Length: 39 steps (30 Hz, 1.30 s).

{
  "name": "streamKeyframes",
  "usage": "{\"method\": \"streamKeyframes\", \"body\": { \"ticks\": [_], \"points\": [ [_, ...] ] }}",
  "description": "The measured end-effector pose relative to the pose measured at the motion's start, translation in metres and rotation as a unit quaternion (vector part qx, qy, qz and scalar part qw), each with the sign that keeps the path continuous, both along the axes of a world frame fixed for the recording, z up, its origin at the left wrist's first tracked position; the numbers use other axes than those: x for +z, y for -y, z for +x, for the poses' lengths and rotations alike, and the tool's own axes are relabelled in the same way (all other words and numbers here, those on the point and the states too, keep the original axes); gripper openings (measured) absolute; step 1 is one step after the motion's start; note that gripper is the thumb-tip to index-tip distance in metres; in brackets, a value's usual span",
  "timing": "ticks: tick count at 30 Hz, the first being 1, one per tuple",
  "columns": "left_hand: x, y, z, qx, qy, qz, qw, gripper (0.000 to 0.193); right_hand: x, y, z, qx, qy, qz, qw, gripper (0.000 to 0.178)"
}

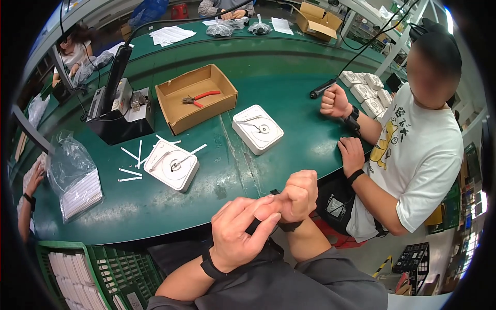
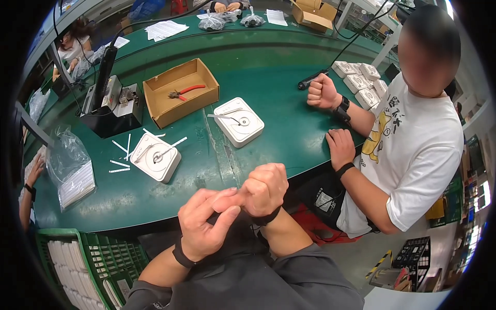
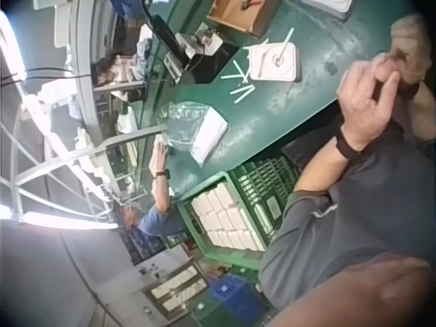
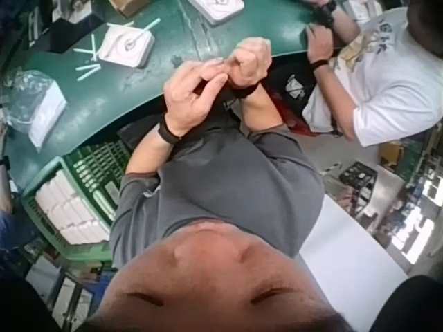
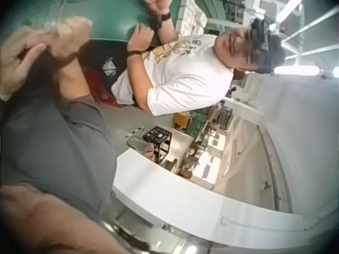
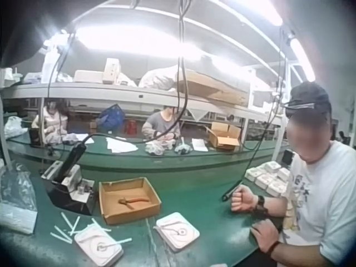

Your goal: The person picks up a white plastic base from a green crate and places it on the table. They take a white strip and press it into a groove on the base by hand before setting the assembled device aside and repeating the process.

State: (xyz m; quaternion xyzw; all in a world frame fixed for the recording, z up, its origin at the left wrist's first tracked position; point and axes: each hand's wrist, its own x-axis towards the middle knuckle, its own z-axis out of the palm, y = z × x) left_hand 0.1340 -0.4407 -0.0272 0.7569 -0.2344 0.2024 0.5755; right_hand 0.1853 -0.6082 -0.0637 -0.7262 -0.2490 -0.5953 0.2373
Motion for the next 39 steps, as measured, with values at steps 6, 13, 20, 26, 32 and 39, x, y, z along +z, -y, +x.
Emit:
{"method": "streamKeyframes", "body": {
  "ticks": [6,13,20,26,32,39],
  "points": [
    [-0.001,-0.011,0.008,0.003,-0.029,-0.004,1.000,0.025,0.014,-0.011,0.010,0.018,-0.049,0.007,0.999,0.057],
    [-0.069,-0.039,0.000,-0.024,-0.149,0.006,0.989,0.022,-0.062,-0.021,-0.024,0.087,-0.421,0.042,0.902,0.044],
    [-0.065,-0.046,0.001,-0.041,-0.146,0.000,0.988,0.020,-0.057,-0.038,-0.029,0.096,-0.460,0.042,0.882,0.025],
    [-0.069,-0.046,0.007,-0.030,-0.101,0.014,0.994,0.019,-0.046,-0.044,-0.029,0.117,-0.436,0.079,0.889,0.028],
    [-0.067,-0.045,0.000,-0.047,-0.120,-0.003,0.992,0.018,-0.054,-0.038,-0.033,0.140,-0.473,0.089,0.865,0.031],
    [-0.065,-0.067,0.001,-0.012,-0.144,0.032,0.989,0.033,-0.049,-0.045,-0.023,0.140,-0.527,0.044,0.837,0.045]
  ]
}}
